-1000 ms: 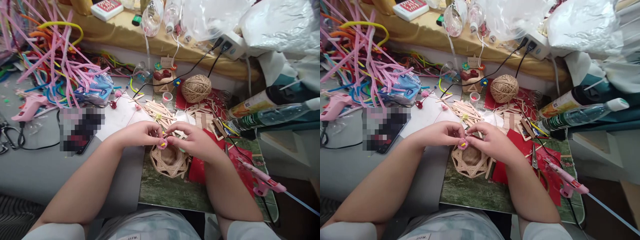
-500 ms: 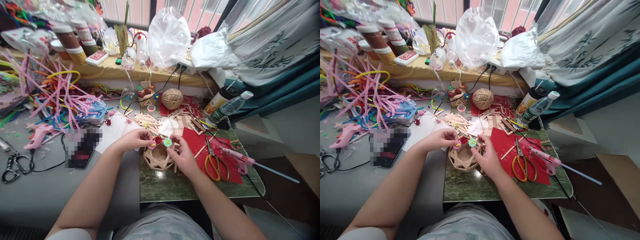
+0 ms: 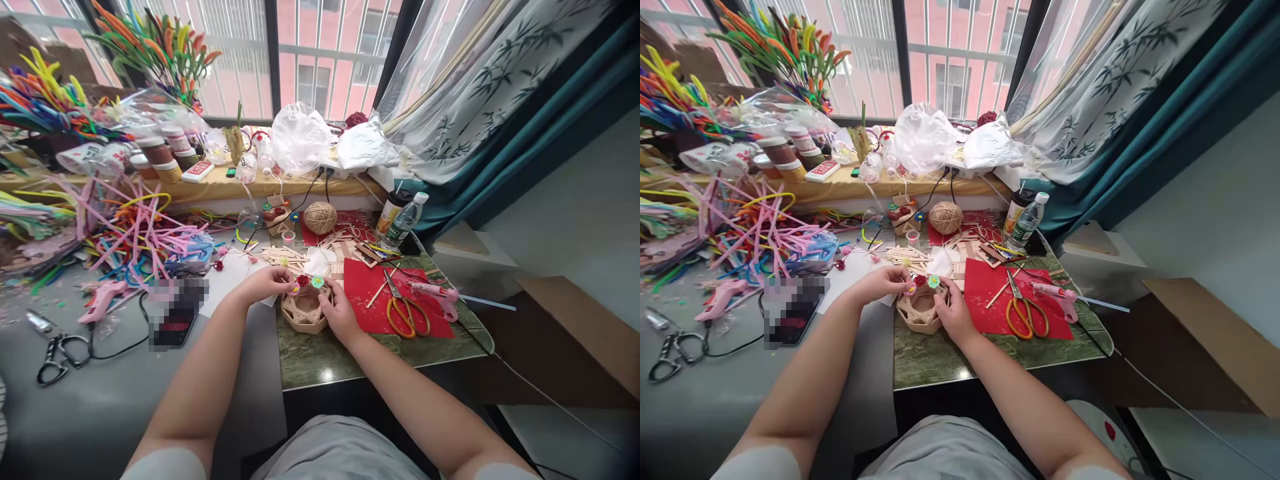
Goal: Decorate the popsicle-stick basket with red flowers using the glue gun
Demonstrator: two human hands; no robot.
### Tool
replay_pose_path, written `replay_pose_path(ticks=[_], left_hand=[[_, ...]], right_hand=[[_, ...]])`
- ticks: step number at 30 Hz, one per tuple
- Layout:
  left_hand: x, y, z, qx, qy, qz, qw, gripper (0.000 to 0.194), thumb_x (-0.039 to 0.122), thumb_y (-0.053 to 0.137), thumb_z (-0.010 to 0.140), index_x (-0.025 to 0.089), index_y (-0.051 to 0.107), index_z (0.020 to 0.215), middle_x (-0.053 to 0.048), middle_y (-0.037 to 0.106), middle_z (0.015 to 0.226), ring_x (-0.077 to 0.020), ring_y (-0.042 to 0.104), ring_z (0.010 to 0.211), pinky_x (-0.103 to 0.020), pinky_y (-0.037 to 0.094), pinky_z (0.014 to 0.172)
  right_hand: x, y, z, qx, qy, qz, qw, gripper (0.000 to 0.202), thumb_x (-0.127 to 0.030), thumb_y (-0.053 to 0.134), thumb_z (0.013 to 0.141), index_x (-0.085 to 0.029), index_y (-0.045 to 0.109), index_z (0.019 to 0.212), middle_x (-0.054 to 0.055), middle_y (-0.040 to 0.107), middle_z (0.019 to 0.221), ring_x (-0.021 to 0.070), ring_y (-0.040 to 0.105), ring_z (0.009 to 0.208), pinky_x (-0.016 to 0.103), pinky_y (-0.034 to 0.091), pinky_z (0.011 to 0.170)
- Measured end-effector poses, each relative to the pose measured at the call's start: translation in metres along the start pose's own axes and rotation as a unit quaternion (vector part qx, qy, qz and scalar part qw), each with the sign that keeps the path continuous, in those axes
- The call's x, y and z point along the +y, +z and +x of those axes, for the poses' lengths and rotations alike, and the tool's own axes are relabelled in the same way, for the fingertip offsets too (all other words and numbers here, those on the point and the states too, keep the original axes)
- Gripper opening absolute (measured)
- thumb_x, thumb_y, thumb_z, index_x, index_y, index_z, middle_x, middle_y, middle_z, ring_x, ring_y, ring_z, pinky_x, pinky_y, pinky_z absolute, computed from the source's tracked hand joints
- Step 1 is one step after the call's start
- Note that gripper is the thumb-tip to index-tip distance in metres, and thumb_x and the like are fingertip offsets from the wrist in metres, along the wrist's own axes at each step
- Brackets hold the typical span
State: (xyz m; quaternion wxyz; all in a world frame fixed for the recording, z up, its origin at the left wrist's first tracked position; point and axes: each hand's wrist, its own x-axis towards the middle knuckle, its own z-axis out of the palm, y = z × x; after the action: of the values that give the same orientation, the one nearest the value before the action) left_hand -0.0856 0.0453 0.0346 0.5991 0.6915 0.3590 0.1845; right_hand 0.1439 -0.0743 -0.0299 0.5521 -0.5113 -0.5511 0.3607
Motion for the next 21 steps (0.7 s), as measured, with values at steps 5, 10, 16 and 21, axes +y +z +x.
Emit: replay_pose_path(ticks=[5, 10, 16, 21], left_hand=[[0.007, 0.001, -0.001, 0.000, -0.005, 0.007, 1.000, 0.038, 0.049, 0.087, 0.071, 0.018, 0.071, 0.086, -0.006, 0.077, 0.083, -0.0187, 0.068, 0.075, -0.028, 0.049, 0.069], [0.022, 0.016, -0.011, 0.051, -0.001, 0.036, 0.998, 0.037, 0.050, 0.085, 0.069, 0.019, 0.069, 0.082, -0.003, 0.074, 0.078, -0.0178, 0.065, 0.072, -0.027, 0.047, 0.066], [0.024, 0.043, -0.029, 0.163, 0.019, 0.057, 0.985, 0.035, 0.052, 0.079, 0.074, 0.021, 0.071, 0.088, -0.004, 0.076, 0.083, -0.0209, 0.067, 0.078, -0.030, 0.049, 0.070], [0.020, 0.063, -0.040, 0.248, 0.023, 0.031, 0.968, 0.048, 0.059, 0.078, 0.075, 0.019, 0.071, 0.100, -0.008, 0.076, 0.091, -0.0235, 0.072, 0.087, -0.033, 0.054, 0.078]], right_hand=[[0.000, 0.000, -0.001, 0.011, -0.020, -0.030, 0.999, 0.048, -0.043, 0.056, 0.100, -0.024, 0.057, 0.144, 0.010, 0.067, 0.144, 0.0275, 0.062, 0.135, 0.047, 0.048, 0.119], [-0.003, -0.001, -0.002, 0.017, -0.043, -0.031, 0.998, 0.044, -0.043, 0.056, 0.099, -0.023, 0.061, 0.138, 0.011, 0.069, 0.139, 0.0294, 0.063, 0.132, 0.048, 0.048, 0.116], [-0.002, -0.003, -0.002, 0.017, -0.058, -0.038, 0.997, 0.041, -0.042, 0.055, 0.100, -0.022, 0.062, 0.135, 0.012, 0.070, 0.135, 0.0295, 0.064, 0.128, 0.046, 0.049, 0.114], [-0.003, -0.004, -0.002, 0.019, -0.063, -0.038, 0.997, 0.041, -0.041, 0.055, 0.099, -0.022, 0.063, 0.134, 0.012, 0.070, 0.136, 0.0301, 0.064, 0.128, 0.046, 0.048, 0.113]])
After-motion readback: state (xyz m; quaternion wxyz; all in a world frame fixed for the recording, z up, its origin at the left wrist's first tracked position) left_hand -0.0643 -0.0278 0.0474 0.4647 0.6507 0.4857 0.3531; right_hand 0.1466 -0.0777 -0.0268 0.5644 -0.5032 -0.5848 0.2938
